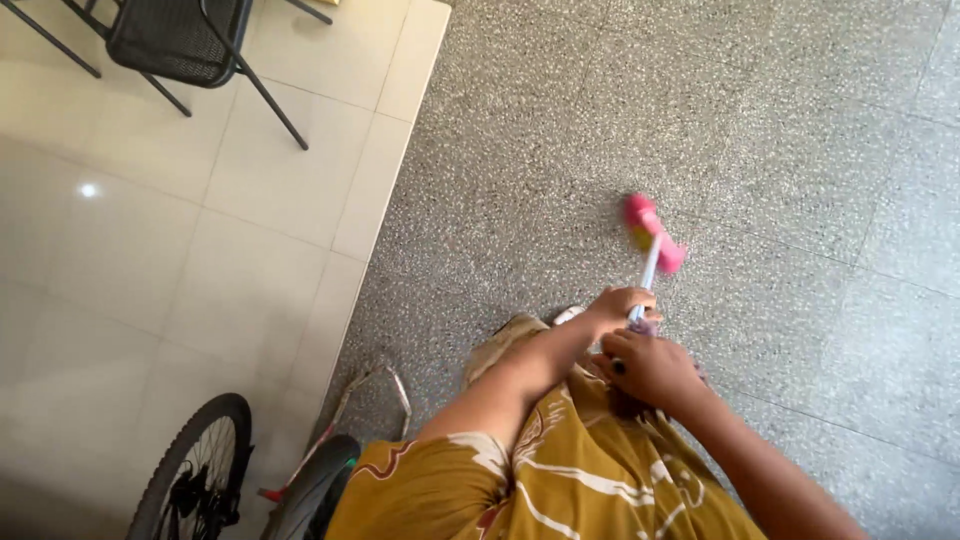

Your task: Cleaning dust and cobwebs from walls and corners using a broom and a duster.

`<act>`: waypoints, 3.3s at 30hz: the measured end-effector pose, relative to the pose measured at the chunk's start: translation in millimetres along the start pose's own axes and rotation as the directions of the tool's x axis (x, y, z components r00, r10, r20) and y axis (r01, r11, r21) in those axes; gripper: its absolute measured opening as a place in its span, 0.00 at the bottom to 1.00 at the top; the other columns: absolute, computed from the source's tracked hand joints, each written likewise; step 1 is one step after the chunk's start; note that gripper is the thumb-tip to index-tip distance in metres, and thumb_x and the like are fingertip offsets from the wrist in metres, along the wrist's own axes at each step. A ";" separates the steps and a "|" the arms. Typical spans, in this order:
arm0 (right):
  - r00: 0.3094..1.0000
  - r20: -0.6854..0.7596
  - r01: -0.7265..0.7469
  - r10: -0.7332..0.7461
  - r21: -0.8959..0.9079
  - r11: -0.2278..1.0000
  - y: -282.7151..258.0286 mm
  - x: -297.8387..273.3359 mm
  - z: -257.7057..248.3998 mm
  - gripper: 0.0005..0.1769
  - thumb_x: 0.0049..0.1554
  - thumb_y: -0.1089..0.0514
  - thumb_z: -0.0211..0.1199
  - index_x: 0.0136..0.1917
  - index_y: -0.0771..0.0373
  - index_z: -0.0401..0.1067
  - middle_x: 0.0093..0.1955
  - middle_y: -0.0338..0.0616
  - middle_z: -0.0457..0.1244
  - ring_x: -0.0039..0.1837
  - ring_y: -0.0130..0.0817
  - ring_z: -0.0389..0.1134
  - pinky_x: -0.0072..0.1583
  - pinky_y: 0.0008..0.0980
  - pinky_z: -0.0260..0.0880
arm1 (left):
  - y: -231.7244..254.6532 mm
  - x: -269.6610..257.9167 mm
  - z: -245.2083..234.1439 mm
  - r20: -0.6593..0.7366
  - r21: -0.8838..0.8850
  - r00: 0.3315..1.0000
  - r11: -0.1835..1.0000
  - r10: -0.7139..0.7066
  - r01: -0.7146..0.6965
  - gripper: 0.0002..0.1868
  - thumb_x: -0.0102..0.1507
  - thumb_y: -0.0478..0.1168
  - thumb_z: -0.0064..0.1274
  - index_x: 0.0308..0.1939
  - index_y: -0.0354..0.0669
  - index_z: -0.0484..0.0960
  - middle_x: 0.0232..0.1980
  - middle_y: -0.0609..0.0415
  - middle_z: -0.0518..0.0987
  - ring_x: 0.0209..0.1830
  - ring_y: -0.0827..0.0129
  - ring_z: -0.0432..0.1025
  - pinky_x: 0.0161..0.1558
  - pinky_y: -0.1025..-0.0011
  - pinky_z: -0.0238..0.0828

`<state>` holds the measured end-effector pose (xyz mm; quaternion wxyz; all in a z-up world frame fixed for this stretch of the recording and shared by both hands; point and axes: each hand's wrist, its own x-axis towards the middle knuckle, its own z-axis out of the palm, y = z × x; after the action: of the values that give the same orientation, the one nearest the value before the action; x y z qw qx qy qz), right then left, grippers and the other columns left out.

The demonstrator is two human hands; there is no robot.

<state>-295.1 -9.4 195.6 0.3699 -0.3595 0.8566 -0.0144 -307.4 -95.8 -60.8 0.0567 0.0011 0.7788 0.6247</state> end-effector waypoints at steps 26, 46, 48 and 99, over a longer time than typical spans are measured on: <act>0.998 -0.064 0.005 0.007 0.187 0.982 62.5 14.4 -92.6 0.11 0.55 0.46 0.64 0.48 0.51 0.77 0.40 0.41 0.70 0.40 0.39 0.74 0.45 0.42 0.74 | 11.8 85.1 -3.2 0.025 0.406 0.991 0.905 0.130 -0.129 0.13 0.63 0.42 0.53 0.50 0.57 0.86 0.39 0.61 0.84 0.39 0.70 0.78 0.48 0.60 0.72; 0.732 -0.211 0.599 -0.647 0.651 0.465 -33.6 181.6 -96.1 0.07 0.57 0.59 0.67 0.45 0.66 0.77 0.45 0.48 0.71 0.47 0.41 0.72 0.51 0.39 0.72 | -61.8 -67.4 -293.2 -0.111 0.619 0.976 0.755 -0.186 0.214 0.10 0.55 0.46 0.61 0.40 0.60 0.87 0.31 0.48 0.83 0.30 0.48 0.78 0.36 0.51 0.74; 0.914 -0.043 0.323 -0.403 0.680 0.659 -39.5 176.3 -108.8 0.11 0.55 0.56 0.65 0.50 0.61 0.79 0.45 0.45 0.74 0.44 0.39 0.73 0.48 0.38 0.74 | -46.2 -53.1 -294.1 -0.027 0.566 0.991 0.815 -0.130 0.122 0.17 0.52 0.45 0.59 0.45 0.64 0.86 0.34 0.50 0.84 0.33 0.51 0.79 0.35 0.54 0.75; 0.700 -0.284 0.714 -0.655 0.284 0.639 -48.4 316.1 -349.1 0.06 0.52 0.60 0.69 0.43 0.63 0.80 0.39 0.46 0.71 0.39 0.40 0.74 0.44 0.36 0.73 | -8.9 159.0 -432.4 -0.344 0.504 0.934 0.819 -0.103 0.275 0.33 0.47 0.44 0.64 0.58 0.71 0.81 0.37 0.58 0.86 0.42 0.60 0.80 0.55 0.50 0.68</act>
<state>-638.6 -327.5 266.1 0.3301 -0.5780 0.6622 -0.3442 -503.6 -506.9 8.8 -0.0027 -0.1561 0.9193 0.3614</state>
